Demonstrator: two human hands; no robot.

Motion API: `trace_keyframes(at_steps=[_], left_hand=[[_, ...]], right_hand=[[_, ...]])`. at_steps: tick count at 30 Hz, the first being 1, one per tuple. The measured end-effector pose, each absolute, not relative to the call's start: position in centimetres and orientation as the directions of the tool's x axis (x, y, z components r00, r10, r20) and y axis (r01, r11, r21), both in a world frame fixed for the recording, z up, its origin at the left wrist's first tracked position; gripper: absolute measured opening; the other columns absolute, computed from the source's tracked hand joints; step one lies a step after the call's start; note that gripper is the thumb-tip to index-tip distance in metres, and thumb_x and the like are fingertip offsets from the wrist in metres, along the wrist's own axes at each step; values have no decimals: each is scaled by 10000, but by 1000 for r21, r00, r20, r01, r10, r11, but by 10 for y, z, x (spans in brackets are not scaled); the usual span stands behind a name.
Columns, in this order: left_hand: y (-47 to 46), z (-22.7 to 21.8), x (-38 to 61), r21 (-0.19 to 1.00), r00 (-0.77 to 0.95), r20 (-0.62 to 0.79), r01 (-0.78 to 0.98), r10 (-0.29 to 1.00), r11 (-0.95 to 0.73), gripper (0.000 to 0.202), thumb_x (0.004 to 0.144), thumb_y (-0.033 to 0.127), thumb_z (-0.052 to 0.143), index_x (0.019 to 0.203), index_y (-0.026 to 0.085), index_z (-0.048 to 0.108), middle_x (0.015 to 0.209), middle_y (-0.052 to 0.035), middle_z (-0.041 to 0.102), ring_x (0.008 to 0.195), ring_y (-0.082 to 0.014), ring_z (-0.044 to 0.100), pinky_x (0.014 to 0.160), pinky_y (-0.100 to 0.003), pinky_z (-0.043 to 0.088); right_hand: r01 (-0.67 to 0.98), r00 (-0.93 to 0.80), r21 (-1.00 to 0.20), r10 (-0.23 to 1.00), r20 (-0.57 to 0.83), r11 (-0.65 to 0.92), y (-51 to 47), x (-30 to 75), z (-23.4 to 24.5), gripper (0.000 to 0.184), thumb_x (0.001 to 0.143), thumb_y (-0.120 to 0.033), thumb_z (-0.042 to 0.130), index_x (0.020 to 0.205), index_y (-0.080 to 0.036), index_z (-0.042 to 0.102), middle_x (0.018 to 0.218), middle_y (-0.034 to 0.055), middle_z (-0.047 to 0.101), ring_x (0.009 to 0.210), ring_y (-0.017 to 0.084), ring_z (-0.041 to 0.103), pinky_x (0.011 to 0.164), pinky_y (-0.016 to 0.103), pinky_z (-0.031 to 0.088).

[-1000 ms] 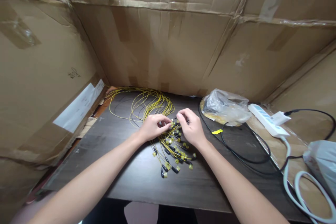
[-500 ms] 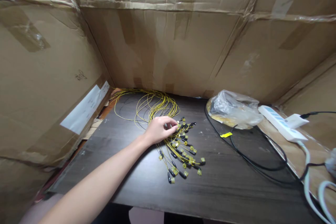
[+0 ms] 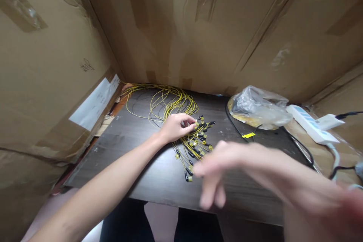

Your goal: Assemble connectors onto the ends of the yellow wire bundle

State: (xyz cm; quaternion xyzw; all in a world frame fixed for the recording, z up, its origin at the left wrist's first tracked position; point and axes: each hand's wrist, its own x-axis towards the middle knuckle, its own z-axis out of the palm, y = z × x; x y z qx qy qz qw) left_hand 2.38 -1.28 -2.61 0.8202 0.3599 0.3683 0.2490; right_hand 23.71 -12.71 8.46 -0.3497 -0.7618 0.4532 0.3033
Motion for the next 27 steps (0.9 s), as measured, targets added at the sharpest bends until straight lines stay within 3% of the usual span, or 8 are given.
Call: trace_keyframes(at_steps=[3, 6, 7, 10, 12, 18, 27], left_hand=[[-12, -26, 23, 651, 482, 449, 400, 753, -645, 111, 863, 215, 694, 934, 161, 760, 844, -31, 751, 680, -120, 642, 642, -238, 495], [-11, -26, 23, 622, 492, 475, 400, 730, -673, 114, 886, 229, 684, 948, 168, 758, 862, -36, 750, 708, -129, 651, 684, -253, 506], [-10, -26, 23, 613, 492, 484, 400, 724, -681, 115, 891, 231, 681, 955, 171, 758, 866, -37, 750, 721, -132, 655, 697, -257, 509], [-10, -27, 23, 583, 486, 512, 409, 708, -702, 119, 892, 227, 680, 964, 172, 757, 853, -39, 745, 730, -139, 656, 709, -265, 512], [-10, -27, 23, 568, 485, 523, 415, 701, -711, 122, 892, 226, 676, 965, 170, 757, 851, -40, 741, 725, -140, 654, 705, -266, 513], [-11, -26, 22, 578, 479, 529, 401, 701, -710, 114, 892, 227, 676, 949, 170, 757, 850, -34, 750, 723, -135, 667, 701, -256, 526], [-13, -24, 26, 710, 418, 457, 360, 785, -605, 140, 844, 229, 704, 958, 150, 729, 823, -23, 754, 669, -107, 672, 610, -196, 541]], right_hand=[[341, -470, -874, 868, 159, 345, -83, 225, 64, 329, 960, -473, 555, 817, -196, 661, 655, 7, 574, 599, 149, 519, 559, 288, 408], [472, -133, -801, 927, 350, 370, -43, 216, 20, 352, 949, -438, 534, 690, -199, 526, 601, -26, 466, 566, 131, 434, 562, 285, 337], [519, -93, -765, 915, 392, 381, -35, 214, 6, 333, 961, -405, 506, 698, -201, 519, 610, -22, 474, 578, 136, 443, 580, 290, 339], [608, -222, -623, 859, 461, 492, -30, 213, -23, 283, 981, -335, 472, 744, -199, 546, 731, 15, 566, 687, 162, 524, 662, 303, 368], [618, -237, -599, 847, 476, 509, -34, 213, -28, 263, 989, -306, 452, 769, -202, 553, 770, 26, 590, 716, 170, 544, 679, 306, 376], [629, -267, -588, 852, 451, 509, -36, 213, -25, 238, 959, -288, 481, 751, -210, 566, 732, 26, 615, 707, 188, 556, 679, 320, 372], [620, -215, -613, 858, 466, 489, -33, 212, -28, 183, 923, -255, 508, 762, -211, 583, 726, 25, 633, 701, 190, 556, 686, 327, 365]])
